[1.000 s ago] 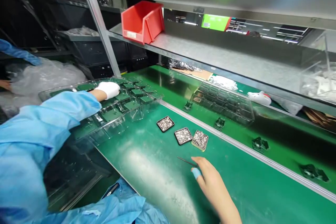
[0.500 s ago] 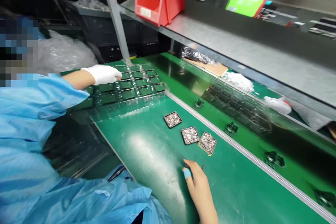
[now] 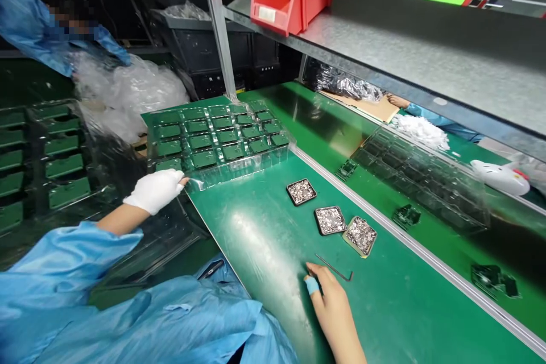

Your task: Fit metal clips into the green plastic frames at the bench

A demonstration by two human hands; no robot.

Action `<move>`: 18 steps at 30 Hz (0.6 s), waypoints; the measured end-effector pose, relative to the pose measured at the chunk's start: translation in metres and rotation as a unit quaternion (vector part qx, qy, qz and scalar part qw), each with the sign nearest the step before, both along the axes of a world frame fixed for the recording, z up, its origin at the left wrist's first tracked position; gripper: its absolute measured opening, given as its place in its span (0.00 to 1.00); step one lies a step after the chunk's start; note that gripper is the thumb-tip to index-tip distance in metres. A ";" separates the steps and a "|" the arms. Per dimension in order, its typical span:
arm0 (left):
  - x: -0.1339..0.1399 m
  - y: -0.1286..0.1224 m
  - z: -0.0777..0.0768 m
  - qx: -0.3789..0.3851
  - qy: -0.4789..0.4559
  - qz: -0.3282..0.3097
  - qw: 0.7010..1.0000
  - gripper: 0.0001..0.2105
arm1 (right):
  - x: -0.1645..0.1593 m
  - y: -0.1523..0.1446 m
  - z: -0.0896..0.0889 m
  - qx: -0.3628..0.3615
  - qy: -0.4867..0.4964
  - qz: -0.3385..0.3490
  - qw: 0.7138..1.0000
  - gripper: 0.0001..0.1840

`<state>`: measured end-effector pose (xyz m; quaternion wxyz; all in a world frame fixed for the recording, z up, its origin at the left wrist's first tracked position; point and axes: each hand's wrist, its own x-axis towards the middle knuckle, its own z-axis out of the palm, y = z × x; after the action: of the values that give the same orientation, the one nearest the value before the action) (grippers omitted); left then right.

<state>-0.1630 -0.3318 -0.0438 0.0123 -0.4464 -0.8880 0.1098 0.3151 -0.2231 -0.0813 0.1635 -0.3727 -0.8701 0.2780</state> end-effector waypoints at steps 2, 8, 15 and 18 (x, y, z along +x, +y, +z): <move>0.011 0.000 -0.002 0.005 -0.005 0.021 1.000 0.22 | 0.000 -0.001 -0.001 -0.009 -0.006 -0.002 1.000 0.16; 0.035 0.024 0.009 0.035 -0.049 0.036 0.998 0.21 | -0.003 -0.002 -0.001 -0.031 -0.021 0.000 0.999 0.16; -0.002 0.018 0.029 0.104 -0.057 0.001 0.993 0.18 | 0.000 -0.001 -0.008 -0.034 -0.023 -0.008 0.999 0.17; -0.020 0.018 0.030 0.086 -0.119 0.012 0.989 0.17 | -0.001 -0.001 -0.008 -0.039 -0.023 -0.002 0.999 0.17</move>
<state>-0.1830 -0.3137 -0.0139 -0.0564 -0.4425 -0.8948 -0.0205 0.3142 -0.2244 -0.0895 0.1291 -0.3870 -0.8613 0.3027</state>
